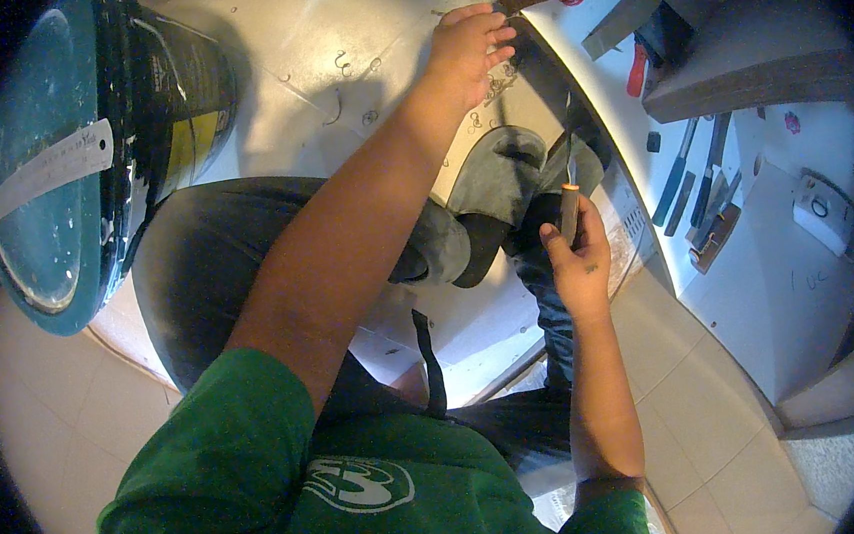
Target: The person sits on the floor and uses a utility knife to trim the edge of a wooden cabinet. They repeatedly scrape and cut along the bottom edge, then switch to a hammer to tap the edge, and finally return to the utility knife for further trimming.
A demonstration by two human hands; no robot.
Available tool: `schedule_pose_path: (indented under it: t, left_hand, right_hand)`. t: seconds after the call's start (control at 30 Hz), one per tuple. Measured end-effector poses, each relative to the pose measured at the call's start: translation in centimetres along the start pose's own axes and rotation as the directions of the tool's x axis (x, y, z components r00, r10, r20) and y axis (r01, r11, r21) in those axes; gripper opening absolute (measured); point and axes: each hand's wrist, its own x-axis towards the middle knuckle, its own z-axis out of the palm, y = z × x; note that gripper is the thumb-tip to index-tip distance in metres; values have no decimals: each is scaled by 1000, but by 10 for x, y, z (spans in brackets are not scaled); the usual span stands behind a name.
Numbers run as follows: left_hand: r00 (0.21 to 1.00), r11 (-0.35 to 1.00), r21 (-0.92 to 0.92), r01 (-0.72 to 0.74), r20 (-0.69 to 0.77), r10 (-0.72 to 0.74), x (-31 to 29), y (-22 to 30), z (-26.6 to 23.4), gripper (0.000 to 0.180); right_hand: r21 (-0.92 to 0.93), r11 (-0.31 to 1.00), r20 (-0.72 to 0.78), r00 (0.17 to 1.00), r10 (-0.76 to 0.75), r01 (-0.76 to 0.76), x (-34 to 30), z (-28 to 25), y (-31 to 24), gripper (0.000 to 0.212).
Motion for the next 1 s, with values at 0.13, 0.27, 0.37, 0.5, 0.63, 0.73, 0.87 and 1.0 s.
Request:
schedule_pose_path:
  t: [0.13, 0.27, 0.37, 0.5, 0.63, 0.73, 0.87, 1.0]
  left_hand:
    - [996, 996, -54, -67, 62, 71, -5, -2, 4, 25]
    - [997, 991, -114, -69, 14, 71, -6, -4, 5, 22]
    - [997, 991, -110, -71, -23, 69, -9, -2, 10, 20]
    - [996, 988, -133, -77, -49, 71, -11, -3, 13, 17]
    - [999, 991, -135, -5, -50, -1, -9, -6, 12, 24]
    - [999, 989, -145, 22, -26, -26, -10, -6, 13, 26]
    - [1000, 993, -119, -27, 9, 28, -12, -9, 12, 28]
    - [996, 993, -110, -47, 75, 55, -7, -11, 4, 31]
  right_hand:
    - [-6, 1000, 1, 1000, 0, 0, -2, 1, 2, 53]
    - [16, 1000, 17, 1000, -3, 2, 0, 3, 3, 53]
    - [3, 1000, 13, 1000, -18, 18, 1, 2, 7, 52]
    - [-7, 999, 2, 1000, -31, 31, 2, 1, 11, 52]
    - [52, 998, -19, 999, 31, -30, 2, 4, 2, 52]
    - [186, 980, -7, 998, 69, -66, 3, 2, -4, 54]
    - [147, 988, 30, 998, 51, -55, 18, -8, -26, 56]
    - [-71, 997, 69, 997, 34, -29, 51, -26, -59, 50]
